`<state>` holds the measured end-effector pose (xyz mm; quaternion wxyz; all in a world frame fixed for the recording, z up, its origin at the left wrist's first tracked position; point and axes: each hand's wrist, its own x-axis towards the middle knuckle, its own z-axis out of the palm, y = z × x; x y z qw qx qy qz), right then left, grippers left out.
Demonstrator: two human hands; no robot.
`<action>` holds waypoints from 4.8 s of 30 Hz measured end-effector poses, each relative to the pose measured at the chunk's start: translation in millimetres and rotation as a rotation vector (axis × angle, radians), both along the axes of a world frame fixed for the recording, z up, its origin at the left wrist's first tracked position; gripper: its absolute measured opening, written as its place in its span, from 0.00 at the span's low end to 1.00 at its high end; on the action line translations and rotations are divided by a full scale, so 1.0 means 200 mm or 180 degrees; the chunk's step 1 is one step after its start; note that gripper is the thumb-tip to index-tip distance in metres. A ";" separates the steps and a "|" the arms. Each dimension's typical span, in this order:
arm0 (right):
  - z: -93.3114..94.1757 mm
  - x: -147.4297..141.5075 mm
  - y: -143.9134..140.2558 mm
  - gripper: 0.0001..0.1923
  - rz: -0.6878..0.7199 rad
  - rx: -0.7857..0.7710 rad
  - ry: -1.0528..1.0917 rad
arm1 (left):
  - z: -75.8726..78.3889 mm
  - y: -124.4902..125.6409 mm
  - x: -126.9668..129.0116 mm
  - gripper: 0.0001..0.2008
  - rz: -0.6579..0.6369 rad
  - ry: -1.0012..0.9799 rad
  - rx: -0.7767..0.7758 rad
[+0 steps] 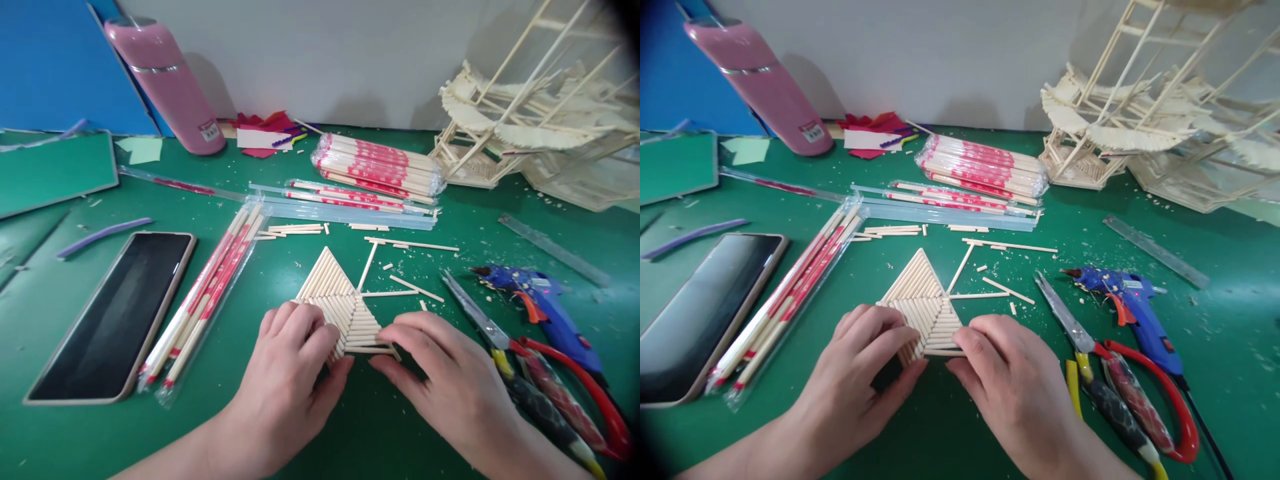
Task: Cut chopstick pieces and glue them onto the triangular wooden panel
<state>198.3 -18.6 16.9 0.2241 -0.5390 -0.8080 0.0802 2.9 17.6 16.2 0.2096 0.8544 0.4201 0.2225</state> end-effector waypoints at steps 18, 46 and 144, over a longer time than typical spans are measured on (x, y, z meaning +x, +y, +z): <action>0.01 0.05 -0.01 0.03 -0.0402 -0.0716 0.0445 | -0.03 0.00 0.05 0.06 -0.0176 -0.0197 0.0306; 0.01 0.02 -0.02 0.02 -0.0633 -0.0992 0.0352 | 0.00 0.01 0.08 0.06 -0.0162 0.0173 0.0783; 0.00 0.05 -0.05 0.06 -0.0488 -0.0934 0.0881 | -0.01 -0.02 0.19 0.11 -0.0396 0.0647 0.1678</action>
